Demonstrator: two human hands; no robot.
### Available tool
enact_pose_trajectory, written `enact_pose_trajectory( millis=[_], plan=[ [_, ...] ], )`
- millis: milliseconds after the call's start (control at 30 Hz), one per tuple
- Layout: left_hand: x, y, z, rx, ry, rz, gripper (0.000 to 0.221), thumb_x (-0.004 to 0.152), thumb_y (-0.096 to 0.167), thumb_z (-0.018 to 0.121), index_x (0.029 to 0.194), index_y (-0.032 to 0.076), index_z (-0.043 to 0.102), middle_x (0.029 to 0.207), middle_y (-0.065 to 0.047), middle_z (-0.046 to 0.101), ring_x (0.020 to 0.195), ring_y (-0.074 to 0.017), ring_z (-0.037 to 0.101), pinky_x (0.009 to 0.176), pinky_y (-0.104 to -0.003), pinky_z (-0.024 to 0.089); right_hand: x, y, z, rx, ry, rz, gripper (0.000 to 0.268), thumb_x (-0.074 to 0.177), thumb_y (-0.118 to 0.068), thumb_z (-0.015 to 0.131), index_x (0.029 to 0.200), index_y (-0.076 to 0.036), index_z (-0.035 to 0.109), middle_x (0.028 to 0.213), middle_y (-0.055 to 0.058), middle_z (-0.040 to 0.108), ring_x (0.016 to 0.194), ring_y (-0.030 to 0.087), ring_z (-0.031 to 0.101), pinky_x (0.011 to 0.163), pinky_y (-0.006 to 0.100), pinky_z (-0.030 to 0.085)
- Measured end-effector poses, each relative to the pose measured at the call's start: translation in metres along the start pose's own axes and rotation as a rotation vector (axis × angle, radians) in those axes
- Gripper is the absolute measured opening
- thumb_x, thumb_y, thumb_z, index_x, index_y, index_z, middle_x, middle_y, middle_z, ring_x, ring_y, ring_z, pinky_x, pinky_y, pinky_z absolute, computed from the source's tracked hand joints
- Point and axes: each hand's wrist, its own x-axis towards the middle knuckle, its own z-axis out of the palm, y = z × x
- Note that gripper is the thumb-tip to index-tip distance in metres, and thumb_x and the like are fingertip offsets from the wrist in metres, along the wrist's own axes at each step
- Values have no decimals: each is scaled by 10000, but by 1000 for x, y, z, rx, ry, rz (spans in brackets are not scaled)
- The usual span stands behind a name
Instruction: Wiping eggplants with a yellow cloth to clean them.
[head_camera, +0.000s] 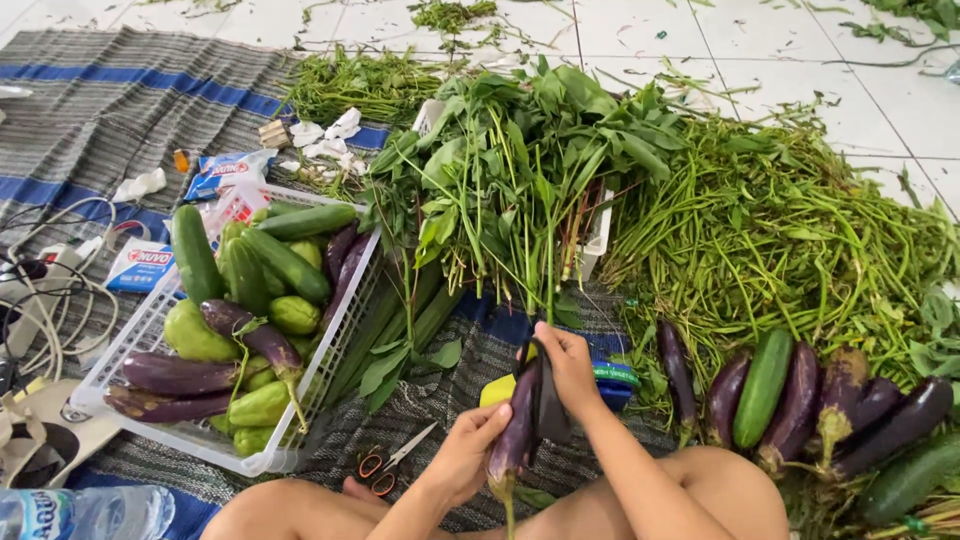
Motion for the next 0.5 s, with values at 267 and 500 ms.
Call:
enact_pose_trajectory(
  millis=[267,500],
  plan=[
    [1,20,-7,106,123,79,429,966,168,656,1299,-98,707,930,-161,760,638,-121,626,542,-226,504,-30,9,1,-40,-4,-32,377,968,-132,535,1337,-70,584,1255,70,665,1104,171,595,1007,292,429],
    [4,19,-3,182,-37,-39,517,957,73,626,1455,-59,581,1091,-200,717,779,-195,652,701,-329,581,-45,-10,-7,764,-132,151,331,1055,-305,497,1241,-40,562,1130,218,682,949,280,672,868,411,569]
  ],
)
